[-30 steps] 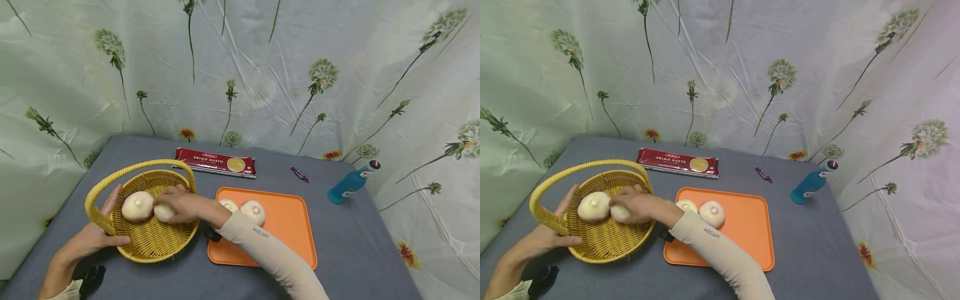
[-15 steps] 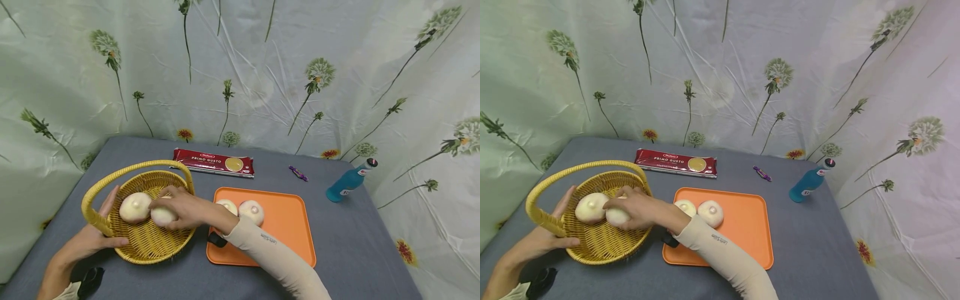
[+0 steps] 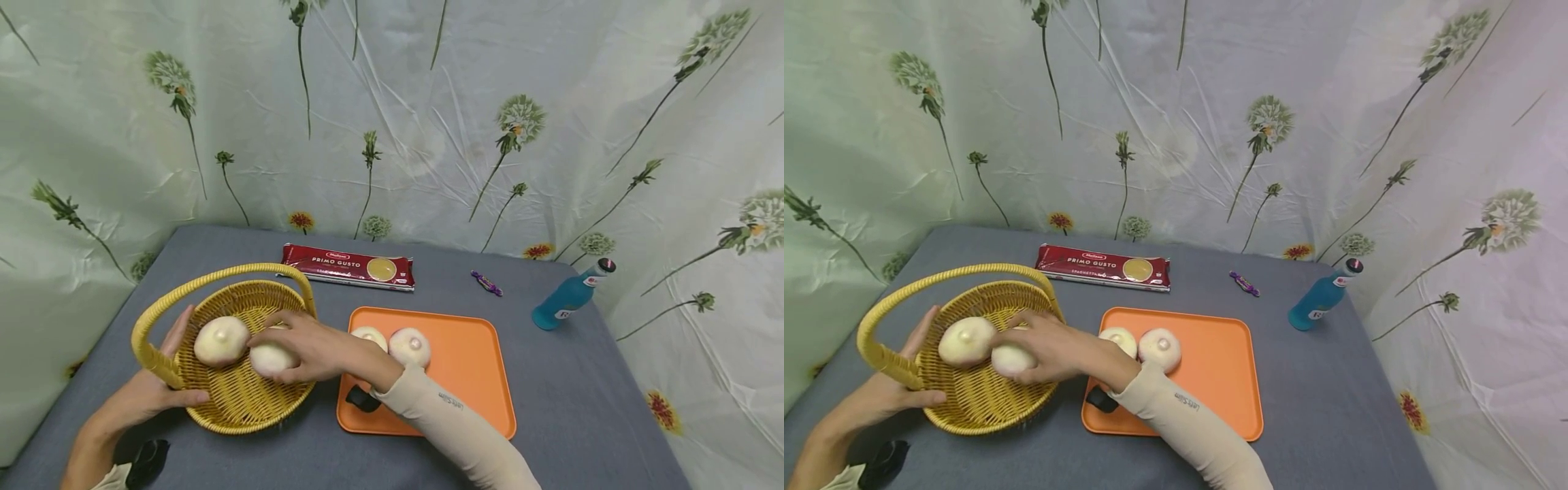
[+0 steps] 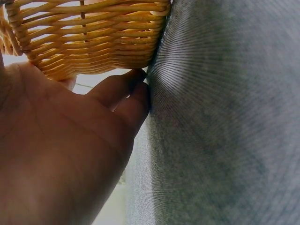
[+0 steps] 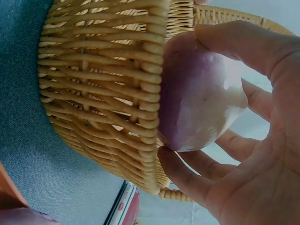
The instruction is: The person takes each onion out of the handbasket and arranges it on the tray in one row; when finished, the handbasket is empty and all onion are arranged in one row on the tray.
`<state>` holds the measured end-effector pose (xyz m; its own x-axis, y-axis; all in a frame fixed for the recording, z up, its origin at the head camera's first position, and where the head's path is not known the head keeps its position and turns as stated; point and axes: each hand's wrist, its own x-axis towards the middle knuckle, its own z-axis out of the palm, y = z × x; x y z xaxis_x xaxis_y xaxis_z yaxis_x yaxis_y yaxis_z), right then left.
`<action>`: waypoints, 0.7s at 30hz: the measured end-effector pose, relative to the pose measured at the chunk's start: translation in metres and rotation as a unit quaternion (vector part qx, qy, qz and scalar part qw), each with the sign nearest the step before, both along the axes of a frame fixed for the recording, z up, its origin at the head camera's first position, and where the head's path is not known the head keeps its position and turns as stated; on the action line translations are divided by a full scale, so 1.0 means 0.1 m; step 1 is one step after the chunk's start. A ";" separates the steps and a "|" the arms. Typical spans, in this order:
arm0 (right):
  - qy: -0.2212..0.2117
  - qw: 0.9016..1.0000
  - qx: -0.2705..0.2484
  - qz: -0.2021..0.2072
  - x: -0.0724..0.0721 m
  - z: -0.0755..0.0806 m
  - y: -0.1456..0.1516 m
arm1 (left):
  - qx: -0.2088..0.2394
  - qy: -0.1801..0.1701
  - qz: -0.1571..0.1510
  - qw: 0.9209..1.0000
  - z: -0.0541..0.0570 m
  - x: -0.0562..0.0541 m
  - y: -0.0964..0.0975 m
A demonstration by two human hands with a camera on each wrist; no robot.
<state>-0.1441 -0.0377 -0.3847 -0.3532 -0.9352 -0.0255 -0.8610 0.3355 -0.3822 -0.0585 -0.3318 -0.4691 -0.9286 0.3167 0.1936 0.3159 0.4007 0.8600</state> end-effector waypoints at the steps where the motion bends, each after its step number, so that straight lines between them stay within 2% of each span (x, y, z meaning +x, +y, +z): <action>1: -0.001 1.000 -0.004 -0.001 0.01 0.01 0.02 | 0.002 0.000 -0.001 1.000 0.00 0.00 0.00; 8: -0.001 1.000 -0.029 -0.005 0.06 0.04 0.14 | 0.008 0.002 -0.001 1.000 0.00 0.00 0.00; 21: -0.044 0.994 -0.097 -0.023 0.15 0.08 0.42 | 0.007 0.011 -0.003 1.000 0.01 0.00 0.01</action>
<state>-0.1296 0.0047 -0.3762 -0.3992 -0.9088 0.1214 -0.8071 0.2855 -0.5168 -0.0583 -0.3304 -0.4683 -0.9222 0.3191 0.2183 0.3369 0.3861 0.8588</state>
